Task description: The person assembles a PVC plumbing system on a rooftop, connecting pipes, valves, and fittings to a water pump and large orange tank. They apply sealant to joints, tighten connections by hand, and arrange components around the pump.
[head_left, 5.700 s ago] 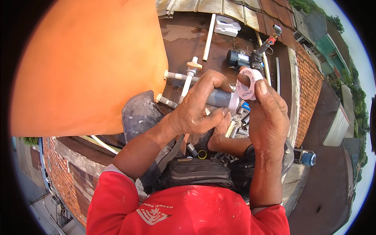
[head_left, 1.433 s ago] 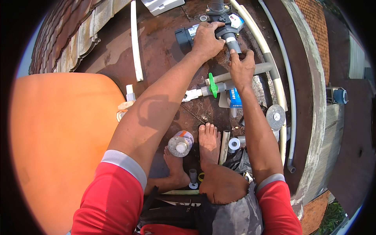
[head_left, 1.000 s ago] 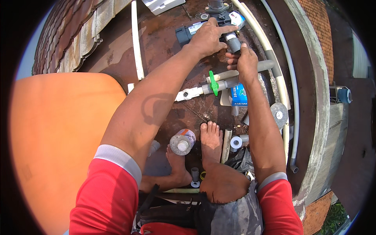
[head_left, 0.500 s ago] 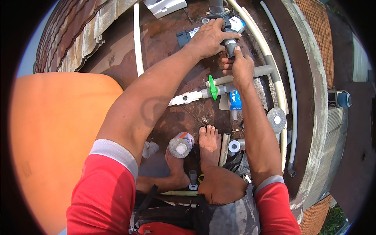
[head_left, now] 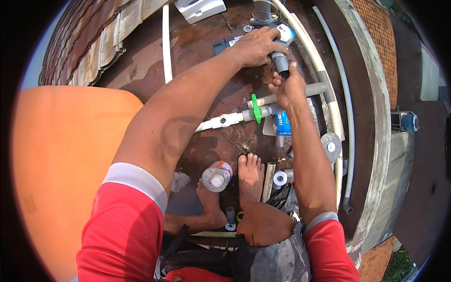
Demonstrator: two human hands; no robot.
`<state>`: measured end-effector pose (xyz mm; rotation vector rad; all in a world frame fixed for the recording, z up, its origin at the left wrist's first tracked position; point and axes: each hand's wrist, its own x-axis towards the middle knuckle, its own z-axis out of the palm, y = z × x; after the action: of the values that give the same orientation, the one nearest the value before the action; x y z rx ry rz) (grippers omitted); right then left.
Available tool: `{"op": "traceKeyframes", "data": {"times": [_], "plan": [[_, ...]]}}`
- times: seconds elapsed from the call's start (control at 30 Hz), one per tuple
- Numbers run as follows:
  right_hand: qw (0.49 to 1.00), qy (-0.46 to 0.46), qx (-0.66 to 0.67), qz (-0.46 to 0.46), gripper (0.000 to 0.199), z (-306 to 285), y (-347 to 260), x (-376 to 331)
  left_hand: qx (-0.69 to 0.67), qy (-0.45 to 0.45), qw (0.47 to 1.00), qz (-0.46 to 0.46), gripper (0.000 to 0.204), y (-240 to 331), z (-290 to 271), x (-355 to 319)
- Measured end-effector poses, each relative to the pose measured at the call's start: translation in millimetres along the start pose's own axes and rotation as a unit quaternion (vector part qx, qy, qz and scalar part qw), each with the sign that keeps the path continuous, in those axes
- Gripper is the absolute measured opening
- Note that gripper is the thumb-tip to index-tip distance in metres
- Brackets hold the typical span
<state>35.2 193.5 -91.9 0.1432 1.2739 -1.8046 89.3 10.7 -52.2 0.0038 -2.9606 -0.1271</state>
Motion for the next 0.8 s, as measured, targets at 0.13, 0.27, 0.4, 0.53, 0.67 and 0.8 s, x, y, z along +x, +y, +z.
{"op": "traceKeyframes", "data": {"times": [0.13,0.27,0.4,0.53,0.67,0.8], "plan": [[1.0,0.008,-0.01,-0.02,0.052,2,0,8,-0.013,-0.031,0.999,-0.003,0.056,2,-4,5],[0.998,-0.004,-0.047,-0.041,0.057,7,0,10,-0.009,-0.007,1.0,-0.002,0.057,0,0,-1],[0.999,0.002,-0.019,0.025,0.054,9,-7,-2,0.005,-0.023,1.0,-0.019,0.061,7,0,-5],[0.997,0.047,-0.043,-0.053,0.06,6,-1,12,0.017,-0.021,1.0,-0.002,0.062,6,-2,3],[1.0,-0.018,0.011,0.009,0.063,-2,4,18,0.002,-0.027,1.0,-0.007,0.062,6,-4,1],[0.997,0.009,-0.055,-0.046,0.063,2,-1,12,0.004,-0.025,1.0,-0.007,0.063,3,-3,-1]]}}
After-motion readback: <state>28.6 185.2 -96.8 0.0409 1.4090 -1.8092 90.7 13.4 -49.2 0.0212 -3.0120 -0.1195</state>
